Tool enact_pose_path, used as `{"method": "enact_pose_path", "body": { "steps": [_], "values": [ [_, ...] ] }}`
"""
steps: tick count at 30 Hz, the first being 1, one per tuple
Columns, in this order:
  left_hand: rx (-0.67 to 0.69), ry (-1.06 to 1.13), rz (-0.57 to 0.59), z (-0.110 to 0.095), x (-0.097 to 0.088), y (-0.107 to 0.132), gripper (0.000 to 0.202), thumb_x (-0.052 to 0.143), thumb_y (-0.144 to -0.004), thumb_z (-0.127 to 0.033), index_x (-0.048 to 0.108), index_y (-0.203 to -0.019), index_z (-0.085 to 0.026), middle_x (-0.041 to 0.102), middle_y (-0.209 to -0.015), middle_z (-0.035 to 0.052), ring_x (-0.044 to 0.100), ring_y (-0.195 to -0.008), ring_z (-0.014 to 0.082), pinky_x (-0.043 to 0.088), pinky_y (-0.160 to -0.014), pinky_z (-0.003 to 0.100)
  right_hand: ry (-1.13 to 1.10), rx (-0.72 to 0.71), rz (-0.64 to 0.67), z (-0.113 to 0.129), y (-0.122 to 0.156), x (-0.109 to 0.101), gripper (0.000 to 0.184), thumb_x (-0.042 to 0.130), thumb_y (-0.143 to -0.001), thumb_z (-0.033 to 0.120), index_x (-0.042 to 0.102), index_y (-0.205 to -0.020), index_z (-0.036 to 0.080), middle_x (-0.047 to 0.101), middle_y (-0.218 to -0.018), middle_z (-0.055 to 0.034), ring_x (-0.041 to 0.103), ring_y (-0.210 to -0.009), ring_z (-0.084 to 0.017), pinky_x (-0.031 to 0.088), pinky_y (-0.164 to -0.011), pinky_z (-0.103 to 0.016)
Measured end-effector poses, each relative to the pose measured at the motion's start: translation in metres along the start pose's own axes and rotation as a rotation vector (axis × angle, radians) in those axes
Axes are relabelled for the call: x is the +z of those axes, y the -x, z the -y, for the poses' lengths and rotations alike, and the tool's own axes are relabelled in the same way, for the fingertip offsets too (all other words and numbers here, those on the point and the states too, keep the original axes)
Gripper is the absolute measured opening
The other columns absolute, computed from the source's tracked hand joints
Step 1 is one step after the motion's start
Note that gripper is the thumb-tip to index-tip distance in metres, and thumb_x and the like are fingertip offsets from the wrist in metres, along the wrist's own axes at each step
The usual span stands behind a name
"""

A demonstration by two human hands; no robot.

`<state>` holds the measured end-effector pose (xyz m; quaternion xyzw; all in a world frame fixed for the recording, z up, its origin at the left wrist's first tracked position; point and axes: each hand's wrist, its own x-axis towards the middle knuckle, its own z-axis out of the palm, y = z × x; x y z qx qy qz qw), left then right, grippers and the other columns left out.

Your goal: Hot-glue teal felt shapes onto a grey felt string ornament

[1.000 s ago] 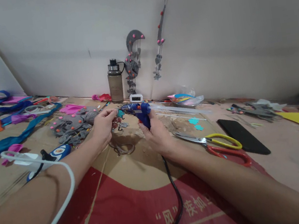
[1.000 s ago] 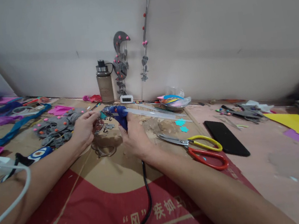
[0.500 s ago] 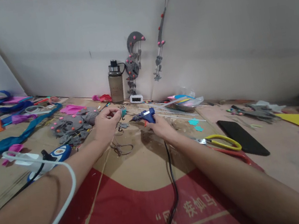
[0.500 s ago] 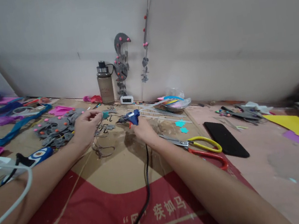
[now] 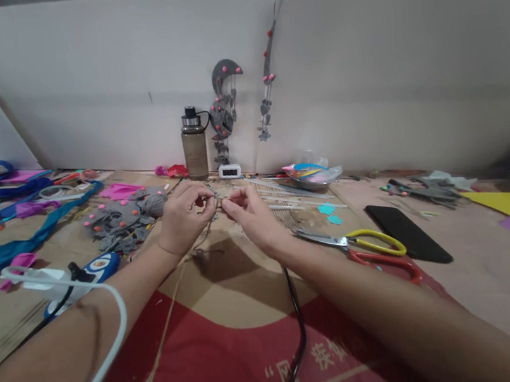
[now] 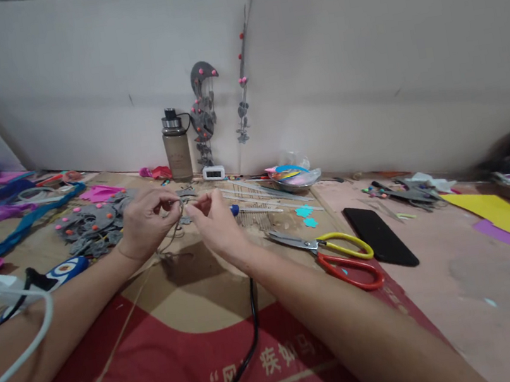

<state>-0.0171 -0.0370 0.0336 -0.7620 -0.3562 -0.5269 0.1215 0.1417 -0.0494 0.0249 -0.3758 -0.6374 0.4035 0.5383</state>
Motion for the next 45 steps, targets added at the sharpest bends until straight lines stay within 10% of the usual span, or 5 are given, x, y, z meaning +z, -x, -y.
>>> {"method": "enact_pose_path", "body": {
  "steps": [5, 11, 20, 45],
  "values": [
    [-0.005, -0.048, 0.032, 0.003, 0.001, 0.002, 0.009, 0.058, -0.077, -0.018, 0.066, -0.081, -0.018, 0.064, -0.075, 0.0025, 0.054, -0.067, 0.0127, 0.043, -0.067, 0.025, -0.322, 0.170, 0.053, 0.002, -0.003, 0.018, 0.022, 0.058, -0.074, 0.030, 0.040, -0.085, 0.022, 0.054, -0.075, 0.0049, 0.057, -0.066, -0.010, 0.049, -0.069, -0.029],
    [-0.373, 0.101, 0.118, -0.009, 0.005, 0.004, 0.013, 0.058, -0.077, -0.025, 0.067, -0.081, -0.017, 0.065, -0.070, 0.0014, 0.056, -0.061, 0.0126, 0.044, -0.061, 0.025, -0.145, 0.103, -0.073, -0.012, -0.011, 0.012, 0.006, 0.050, -0.077, 0.026, 0.047, -0.077, 0.022, 0.044, -0.067, 0.0065, 0.040, -0.049, -0.007, 0.035, -0.044, -0.021],
    [-0.723, 0.506, 0.129, -0.023, 0.010, 0.000, 0.019, 0.064, -0.072, -0.030, 0.064, -0.082, -0.014, 0.068, -0.069, 0.0037, 0.064, -0.062, 0.0153, 0.048, -0.051, 0.023, 0.067, -0.059, -0.091, -0.011, -0.009, 0.007, 0.011, 0.048, -0.081, 0.028, 0.053, -0.078, 0.019, 0.055, -0.073, 0.0012, 0.050, -0.066, -0.012, 0.039, -0.064, -0.026],
    [-0.738, 0.523, 0.162, -0.027, 0.007, -0.001, 0.019, 0.065, -0.073, -0.030, 0.069, -0.078, -0.013, 0.070, -0.071, 0.0045, 0.062, -0.053, 0.0118, 0.052, -0.051, 0.023, 0.152, -0.102, -0.111, -0.011, -0.004, 0.003, 0.015, 0.051, -0.083, 0.031, 0.057, -0.077, 0.019, 0.062, -0.076, -0.0006, 0.055, -0.070, -0.013, 0.042, -0.069, -0.027]
  ]
}}
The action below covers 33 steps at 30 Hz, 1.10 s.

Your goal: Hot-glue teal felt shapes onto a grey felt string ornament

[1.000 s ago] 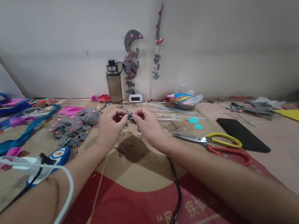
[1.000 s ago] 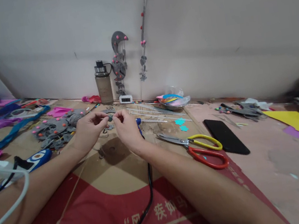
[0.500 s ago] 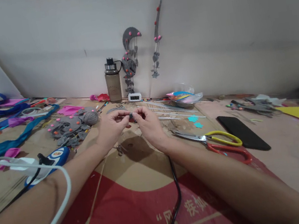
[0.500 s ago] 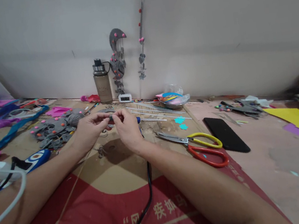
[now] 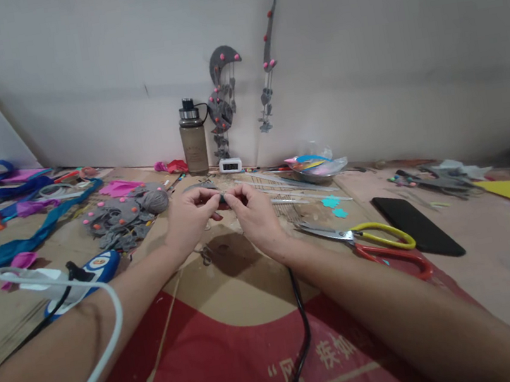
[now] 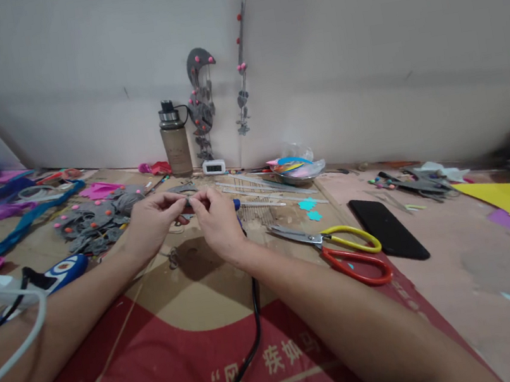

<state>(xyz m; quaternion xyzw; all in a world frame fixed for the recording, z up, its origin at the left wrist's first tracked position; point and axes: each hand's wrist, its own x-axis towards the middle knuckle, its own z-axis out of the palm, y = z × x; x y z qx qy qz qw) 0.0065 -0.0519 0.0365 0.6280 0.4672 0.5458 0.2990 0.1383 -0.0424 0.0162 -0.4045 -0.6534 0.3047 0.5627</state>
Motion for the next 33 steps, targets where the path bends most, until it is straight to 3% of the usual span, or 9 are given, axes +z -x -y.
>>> {"method": "enact_pose_path", "body": {
  "steps": [12, 33],
  "values": [
    [0.010, 0.078, 0.005, 0.015, 0.000, -0.004, 0.025, 0.065, -0.073, -0.038, 0.067, -0.081, -0.014, 0.069, -0.075, 0.0052, 0.061, -0.054, 0.0113, 0.050, -0.049, 0.022, 0.113, -0.018, 0.003, 0.003, 0.002, -0.002, 0.018, 0.052, -0.084, 0.032, 0.058, -0.073, 0.019, 0.060, -0.072, 0.0004, 0.051, -0.067, -0.013, 0.038, -0.067, -0.028],
    [-0.006, 0.120, 0.027, 0.005, 0.003, 0.001, 0.018, 0.064, -0.073, -0.033, 0.063, -0.074, -0.015, 0.066, -0.067, 0.0029, 0.061, -0.057, 0.0123, 0.046, -0.048, 0.022, 0.136, 0.005, 0.013, 0.005, 0.002, -0.002, 0.019, 0.052, -0.083, 0.032, 0.057, -0.071, 0.019, 0.062, -0.070, -0.0004, 0.053, -0.066, -0.013, 0.038, -0.064, -0.028]
  ]
}}
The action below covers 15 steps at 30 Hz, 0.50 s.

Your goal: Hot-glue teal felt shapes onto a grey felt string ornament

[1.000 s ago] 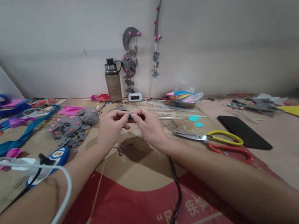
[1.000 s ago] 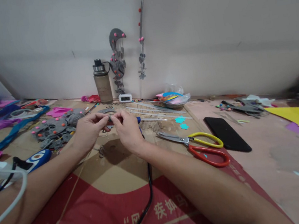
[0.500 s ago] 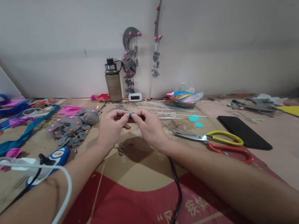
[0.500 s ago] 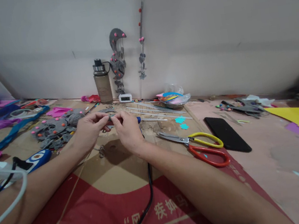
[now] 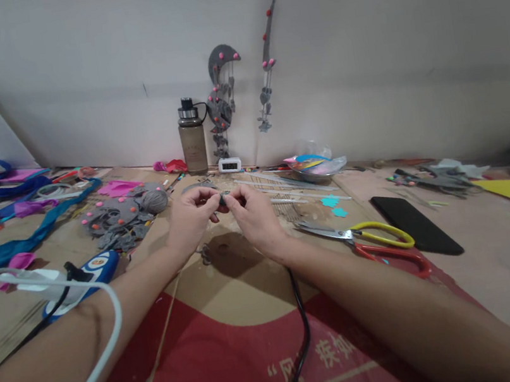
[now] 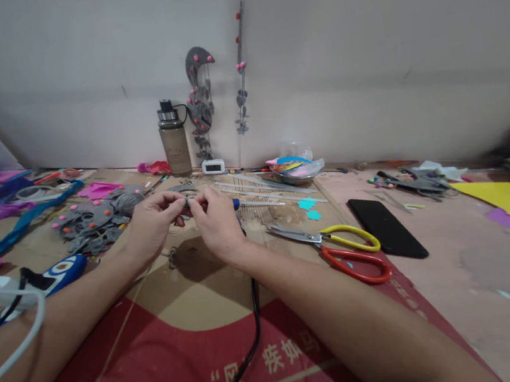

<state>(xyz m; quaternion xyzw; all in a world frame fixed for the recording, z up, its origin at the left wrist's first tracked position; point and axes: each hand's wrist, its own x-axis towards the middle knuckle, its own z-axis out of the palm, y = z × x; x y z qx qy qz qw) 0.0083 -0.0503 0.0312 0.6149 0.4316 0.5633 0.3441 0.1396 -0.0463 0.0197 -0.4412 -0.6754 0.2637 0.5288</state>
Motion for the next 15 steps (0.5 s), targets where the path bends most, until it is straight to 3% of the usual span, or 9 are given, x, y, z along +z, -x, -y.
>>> {"method": "enact_pose_path", "body": {
  "steps": [15],
  "values": [
    [-0.052, 0.066, 0.010, -0.0009, 0.0023, 0.0039, 0.013, 0.063, -0.073, -0.029, 0.060, -0.071, -0.016, 0.061, -0.060, -0.0001, 0.054, -0.049, 0.0092, 0.038, -0.046, 0.022, -0.008, 0.044, -0.011, 0.0069, 0.0016, -0.0003, 0.018, 0.053, -0.081, 0.029, 0.051, -0.065, 0.020, 0.055, -0.062, 0.0026, 0.046, -0.057, -0.011, 0.034, -0.056, -0.026]
  ]
}}
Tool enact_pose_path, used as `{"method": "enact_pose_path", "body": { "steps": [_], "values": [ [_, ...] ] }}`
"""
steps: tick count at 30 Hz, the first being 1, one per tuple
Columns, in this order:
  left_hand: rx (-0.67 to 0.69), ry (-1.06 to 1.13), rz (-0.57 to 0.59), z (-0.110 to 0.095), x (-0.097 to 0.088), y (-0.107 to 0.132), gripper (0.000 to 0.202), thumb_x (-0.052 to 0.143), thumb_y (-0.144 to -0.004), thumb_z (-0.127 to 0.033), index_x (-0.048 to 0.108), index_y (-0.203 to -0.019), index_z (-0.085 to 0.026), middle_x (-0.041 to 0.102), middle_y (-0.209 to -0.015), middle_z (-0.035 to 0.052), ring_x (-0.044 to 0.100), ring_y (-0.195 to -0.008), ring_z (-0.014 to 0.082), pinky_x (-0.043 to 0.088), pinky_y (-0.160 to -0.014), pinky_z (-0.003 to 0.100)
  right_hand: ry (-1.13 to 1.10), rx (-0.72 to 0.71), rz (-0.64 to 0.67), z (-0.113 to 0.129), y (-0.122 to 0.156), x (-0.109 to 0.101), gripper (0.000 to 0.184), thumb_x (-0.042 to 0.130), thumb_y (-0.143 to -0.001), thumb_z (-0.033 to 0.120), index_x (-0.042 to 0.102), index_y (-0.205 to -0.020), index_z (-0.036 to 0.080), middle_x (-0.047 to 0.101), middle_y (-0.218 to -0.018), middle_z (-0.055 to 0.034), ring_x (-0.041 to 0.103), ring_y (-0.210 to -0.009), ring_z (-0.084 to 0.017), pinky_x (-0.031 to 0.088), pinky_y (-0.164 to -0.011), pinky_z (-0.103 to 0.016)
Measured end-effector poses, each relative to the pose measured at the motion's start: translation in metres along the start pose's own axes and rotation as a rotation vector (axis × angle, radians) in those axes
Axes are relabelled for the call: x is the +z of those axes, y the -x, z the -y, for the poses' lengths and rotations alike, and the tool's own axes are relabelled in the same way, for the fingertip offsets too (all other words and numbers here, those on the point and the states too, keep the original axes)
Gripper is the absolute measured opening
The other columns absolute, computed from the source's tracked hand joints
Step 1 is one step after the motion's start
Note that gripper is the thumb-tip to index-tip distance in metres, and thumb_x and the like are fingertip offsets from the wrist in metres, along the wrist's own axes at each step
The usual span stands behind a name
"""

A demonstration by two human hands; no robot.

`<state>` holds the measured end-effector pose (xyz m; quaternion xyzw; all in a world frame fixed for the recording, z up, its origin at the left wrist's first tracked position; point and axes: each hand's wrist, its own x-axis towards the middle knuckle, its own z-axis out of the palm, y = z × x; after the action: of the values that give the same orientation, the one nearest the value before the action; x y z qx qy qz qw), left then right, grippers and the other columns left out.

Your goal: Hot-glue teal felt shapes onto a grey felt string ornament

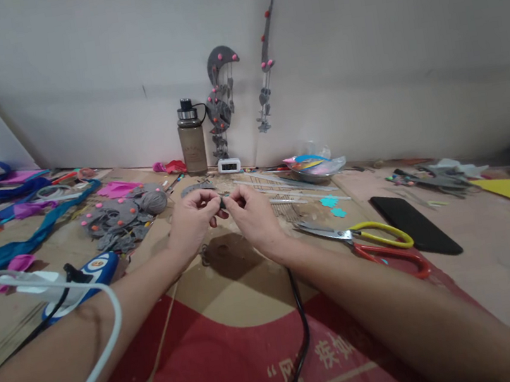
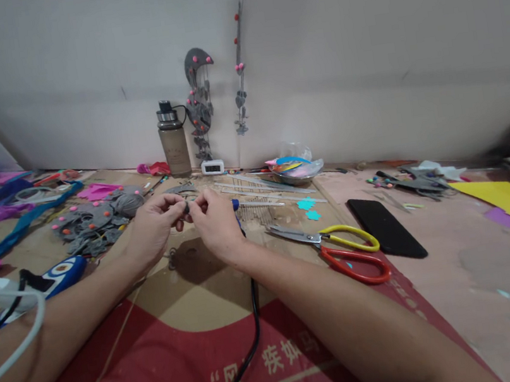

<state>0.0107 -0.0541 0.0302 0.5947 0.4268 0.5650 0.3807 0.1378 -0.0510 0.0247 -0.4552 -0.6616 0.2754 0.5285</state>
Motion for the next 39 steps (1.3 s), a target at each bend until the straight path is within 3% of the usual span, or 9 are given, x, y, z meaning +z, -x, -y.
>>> {"method": "enact_pose_path", "body": {
  "steps": [4, 10, 15, 22, 30, 39],
  "values": [
    [-0.023, 0.026, -0.005, 0.000, 0.001, 0.000, 0.014, 0.064, -0.073, -0.028, 0.059, -0.072, -0.015, 0.060, -0.058, 0.0000, 0.050, -0.046, 0.0079, 0.036, -0.045, 0.021, -0.010, 0.017, -0.003, -0.004, -0.001, 0.001, 0.018, 0.053, -0.080, 0.032, 0.049, -0.067, 0.020, 0.052, -0.062, 0.0036, 0.046, -0.058, -0.011, 0.034, -0.057, -0.026],
    [-0.057, 0.080, 0.008, 0.003, 0.001, 0.000, 0.015, 0.063, -0.075, -0.029, 0.058, -0.075, -0.015, 0.060, -0.055, -0.0008, 0.048, -0.044, 0.0067, 0.035, -0.044, 0.019, -0.109, 0.043, 0.000, -0.011, -0.003, 0.001, 0.023, 0.056, -0.078, 0.037, 0.052, -0.092, 0.019, 0.049, -0.065, 0.0061, 0.044, -0.058, -0.010, 0.034, -0.055, -0.023],
    [-0.113, 0.137, 0.052, 0.003, 0.001, -0.001, 0.017, 0.065, -0.073, -0.031, 0.060, -0.075, -0.014, 0.059, -0.053, -0.0007, 0.049, -0.044, 0.0073, 0.034, -0.043, 0.019, -0.128, 0.030, 0.017, -0.009, -0.003, 0.000, 0.015, 0.052, -0.078, 0.032, 0.056, -0.075, 0.017, 0.050, -0.062, 0.0044, 0.041, -0.057, -0.010, 0.031, -0.055, -0.023],
    [-0.244, 0.268, 0.145, 0.003, -0.002, -0.005, 0.022, 0.062, -0.074, -0.033, 0.065, -0.075, -0.012, 0.065, -0.062, 0.0043, 0.060, -0.054, 0.0117, 0.038, -0.046, 0.020, -0.121, 0.123, 0.006, -0.021, -0.004, 0.000, 0.018, 0.050, -0.076, 0.034, 0.056, -0.075, 0.017, 0.050, -0.064, 0.0035, 0.042, -0.059, -0.011, 0.032, -0.055, -0.024],
    [-0.127, -0.057, 0.148, -0.002, -0.006, -0.005, 0.019, 0.064, -0.073, -0.032, 0.061, -0.072, -0.014, 0.064, -0.057, 0.0015, 0.054, -0.045, 0.0088, 0.041, -0.046, 0.020, -0.062, 0.032, 0.016, -0.015, 0.004, 0.002, 0.014, 0.050, -0.079, 0.032, 0.053, -0.073, 0.019, 0.049, -0.061, 0.0043, 0.040, -0.055, -0.011, 0.031, -0.053, -0.024],
    [-0.116, -0.182, 0.132, 0.001, -0.009, -0.005, 0.011, 0.057, -0.073, -0.027, 0.059, -0.074, -0.016, 0.059, -0.052, -0.0014, 0.052, -0.044, 0.0089, 0.035, -0.042, 0.018, -0.007, -0.016, 0.026, -0.016, 0.007, 0.004, 0.016, 0.049, -0.080, 0.032, 0.056, -0.075, 0.019, 0.053, -0.069, 0.0011, 0.044, -0.061, -0.012, 0.034, -0.058, -0.025]
  ]
}}
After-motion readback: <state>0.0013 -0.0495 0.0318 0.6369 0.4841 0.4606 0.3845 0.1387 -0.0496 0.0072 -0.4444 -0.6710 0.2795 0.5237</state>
